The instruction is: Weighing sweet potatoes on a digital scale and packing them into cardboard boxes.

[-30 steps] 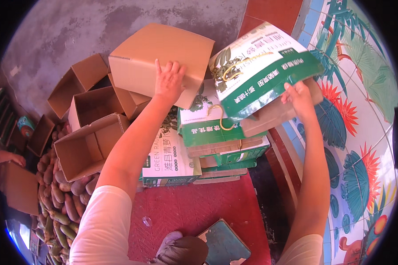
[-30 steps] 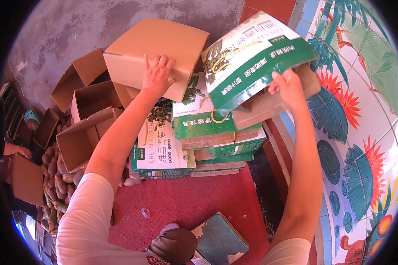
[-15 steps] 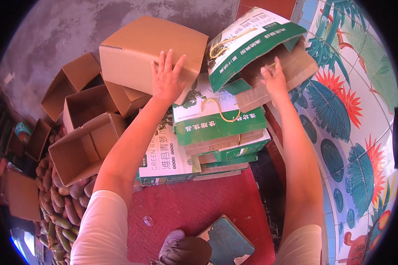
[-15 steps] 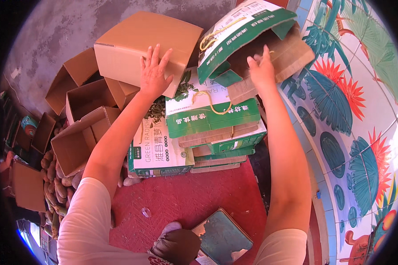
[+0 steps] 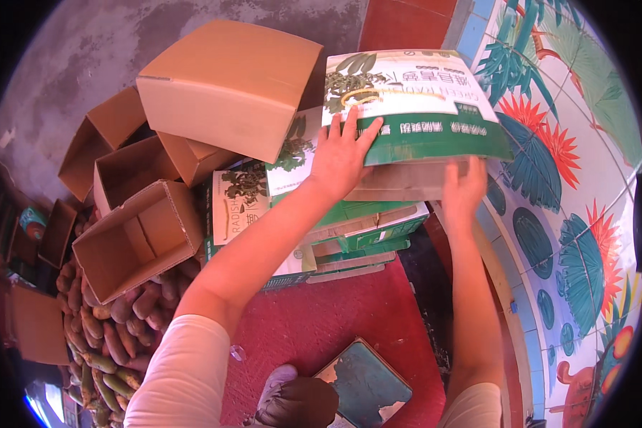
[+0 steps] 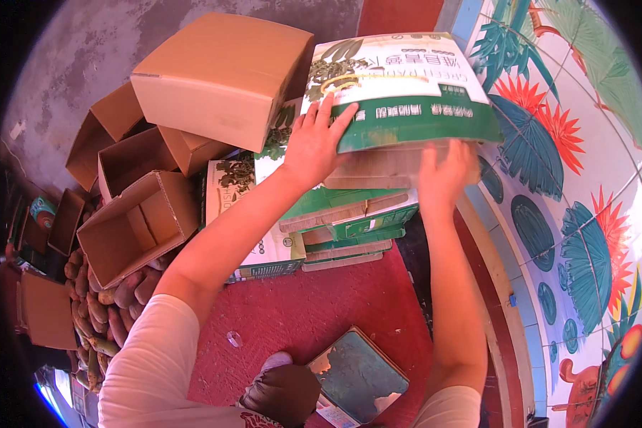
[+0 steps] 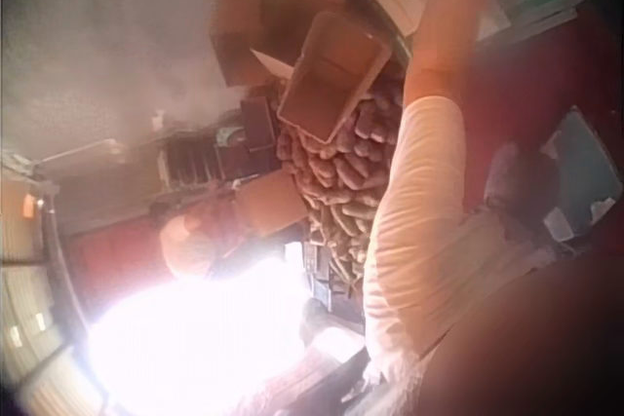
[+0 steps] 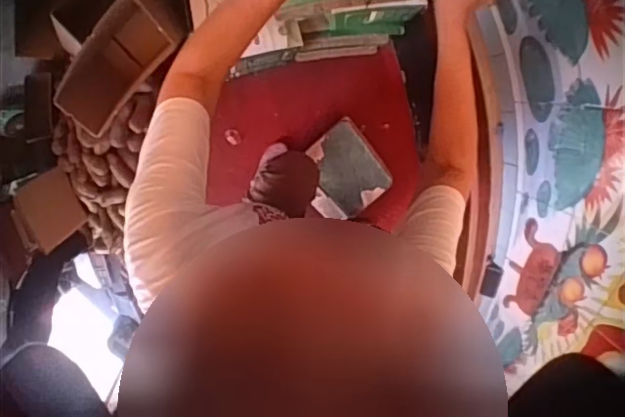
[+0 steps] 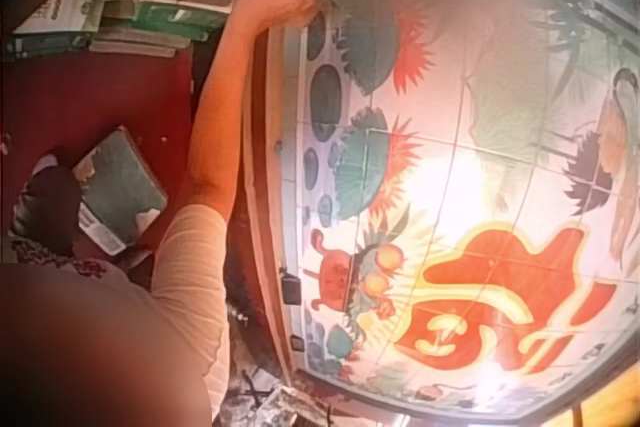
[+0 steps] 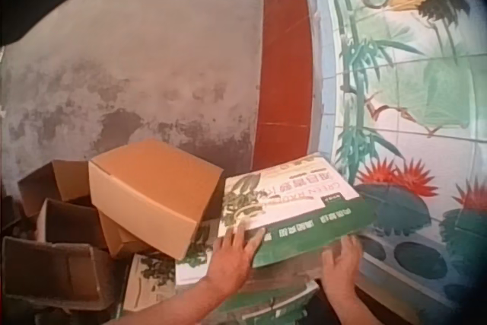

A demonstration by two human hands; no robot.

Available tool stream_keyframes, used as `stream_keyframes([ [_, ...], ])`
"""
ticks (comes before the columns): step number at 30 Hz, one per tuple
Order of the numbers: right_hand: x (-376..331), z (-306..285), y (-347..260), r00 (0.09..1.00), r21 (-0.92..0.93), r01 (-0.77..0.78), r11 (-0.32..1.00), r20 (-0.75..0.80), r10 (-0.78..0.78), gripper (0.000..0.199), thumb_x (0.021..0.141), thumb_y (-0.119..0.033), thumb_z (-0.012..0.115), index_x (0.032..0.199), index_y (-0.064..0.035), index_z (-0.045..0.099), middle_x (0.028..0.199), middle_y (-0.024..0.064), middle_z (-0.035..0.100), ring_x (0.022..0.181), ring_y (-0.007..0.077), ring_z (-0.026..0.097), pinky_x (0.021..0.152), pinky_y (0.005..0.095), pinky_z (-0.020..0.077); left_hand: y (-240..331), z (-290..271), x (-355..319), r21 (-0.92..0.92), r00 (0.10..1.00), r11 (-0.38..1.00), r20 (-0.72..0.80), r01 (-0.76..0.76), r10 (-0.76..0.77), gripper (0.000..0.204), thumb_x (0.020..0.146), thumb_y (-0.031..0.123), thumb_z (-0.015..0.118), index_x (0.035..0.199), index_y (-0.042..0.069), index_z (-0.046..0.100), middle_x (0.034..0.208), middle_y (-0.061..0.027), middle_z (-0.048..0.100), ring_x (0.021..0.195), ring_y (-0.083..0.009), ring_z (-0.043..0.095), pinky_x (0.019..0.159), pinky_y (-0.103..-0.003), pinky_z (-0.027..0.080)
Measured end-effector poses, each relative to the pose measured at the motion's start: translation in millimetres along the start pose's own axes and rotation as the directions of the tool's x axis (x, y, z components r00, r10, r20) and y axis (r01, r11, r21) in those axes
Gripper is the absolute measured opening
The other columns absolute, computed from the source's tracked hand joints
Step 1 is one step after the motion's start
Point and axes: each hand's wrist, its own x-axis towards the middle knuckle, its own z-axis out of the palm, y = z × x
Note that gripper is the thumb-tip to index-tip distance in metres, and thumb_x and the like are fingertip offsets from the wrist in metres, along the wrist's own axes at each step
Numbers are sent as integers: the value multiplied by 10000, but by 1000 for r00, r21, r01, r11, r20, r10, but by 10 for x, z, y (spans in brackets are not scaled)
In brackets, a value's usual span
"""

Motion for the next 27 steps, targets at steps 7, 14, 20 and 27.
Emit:
stream_keyframes([
  [7, -491, 11, 506, 696, 399, -622, 673, -112, 709, 585, 831, -221, 623, 1298, -58, 309, 1208, 153, 456, 1060, 299, 479, 845, 422, 438, -252, 110, -51, -59, 971, 987, -179, 148, -156, 569, 709, 28, 556, 1260, 119, 448, 1157, -204, 547, 971, -339, 584, 740, -404, 506],
  [14, 159, 99, 145, 892, 671, -313, 672, -36, 451, 699, 844, -68, 580, 1393, -103, 149, 1184, 140, 466, 980, 225, 533, 706, 318, 518, -172, -21, -240, -344, 909, 889, -175, 303, -378, 535, 782, 22, 547, 1296, 94, 418, 1053, -218, 584, 879, -387, 588, 737, -432, 484],
  [20, 1214, -104, -252, 970, 573, -220, 789, 42, 240, 773, 833, -90, 587, 1428, -100, 94, 1263, 212, 432, 1040, 237, 528, 800, 323, 487, -57, 65, 338, -363, 879, 893, -288, 268, -381, 490, 862, 100, 500, 1331, 79, 360, 1069, -237, 569, 855, -409, 584, 732, -463, 466],
  [27, 448, 24, 141, 920, 123, -257, 958, 334, 204, 532, 817, -142, 598, 1309, -50, 418, 1254, 212, 489, 1093, 277, 525, 911, 357, 421, 56, 352, 822, -189, 929, 911, 129, 365, -346, 670, 836, 168, 555, 1407, 225, 210, 1331, -212, 374, 1044, -371, 527, 855, -432, 457],
])
